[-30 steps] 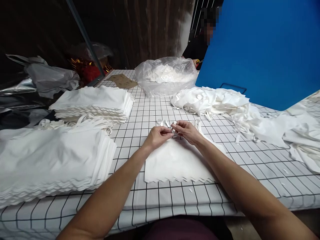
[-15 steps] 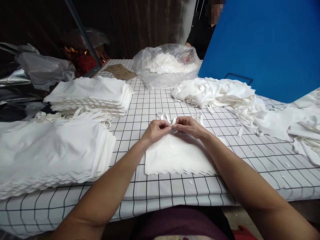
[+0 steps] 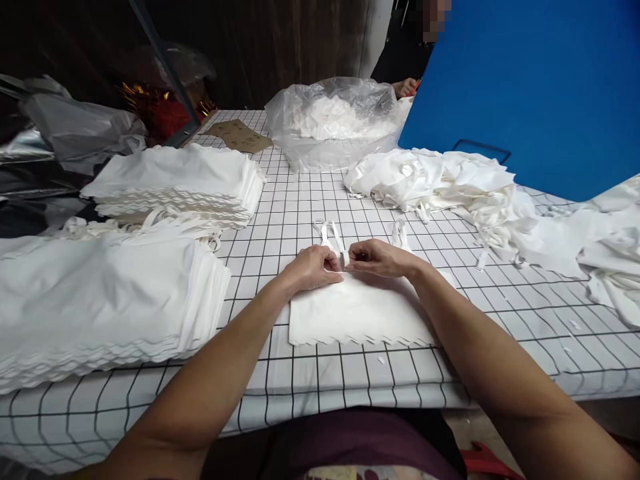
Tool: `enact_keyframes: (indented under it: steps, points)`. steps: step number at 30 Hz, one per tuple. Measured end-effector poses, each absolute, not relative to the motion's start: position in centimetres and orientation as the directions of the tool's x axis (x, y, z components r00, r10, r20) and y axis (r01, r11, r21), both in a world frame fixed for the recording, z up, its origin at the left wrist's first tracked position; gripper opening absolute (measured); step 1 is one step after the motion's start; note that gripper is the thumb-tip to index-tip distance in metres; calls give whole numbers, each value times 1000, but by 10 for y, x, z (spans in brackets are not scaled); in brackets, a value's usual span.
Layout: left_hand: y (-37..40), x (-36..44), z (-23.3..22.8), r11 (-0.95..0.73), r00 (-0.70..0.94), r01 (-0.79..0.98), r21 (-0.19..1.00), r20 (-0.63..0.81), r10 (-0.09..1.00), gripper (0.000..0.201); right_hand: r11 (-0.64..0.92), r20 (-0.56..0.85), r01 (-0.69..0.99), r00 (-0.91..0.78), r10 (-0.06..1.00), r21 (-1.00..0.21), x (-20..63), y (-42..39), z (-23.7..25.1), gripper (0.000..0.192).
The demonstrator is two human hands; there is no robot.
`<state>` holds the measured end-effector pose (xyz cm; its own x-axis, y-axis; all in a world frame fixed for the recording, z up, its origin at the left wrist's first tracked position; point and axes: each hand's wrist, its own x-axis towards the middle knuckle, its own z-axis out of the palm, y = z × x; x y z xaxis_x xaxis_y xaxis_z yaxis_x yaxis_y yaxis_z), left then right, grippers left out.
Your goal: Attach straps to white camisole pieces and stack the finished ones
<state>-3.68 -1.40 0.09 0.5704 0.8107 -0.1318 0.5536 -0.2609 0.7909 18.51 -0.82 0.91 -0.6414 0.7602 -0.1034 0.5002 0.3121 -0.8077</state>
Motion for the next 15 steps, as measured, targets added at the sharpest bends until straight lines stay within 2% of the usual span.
enact_keyframes:
  steps: [8,15]
  points:
    - [-15,-35,3,-191,521,584,789,-184,833,12,328,-113,484,-680,725,-812,183,-10,9,31]
    - [-16,-34,5,-202,513,611,765,-188,838,11,349,-82,466,-685,724,-813,177,-10,5,34]
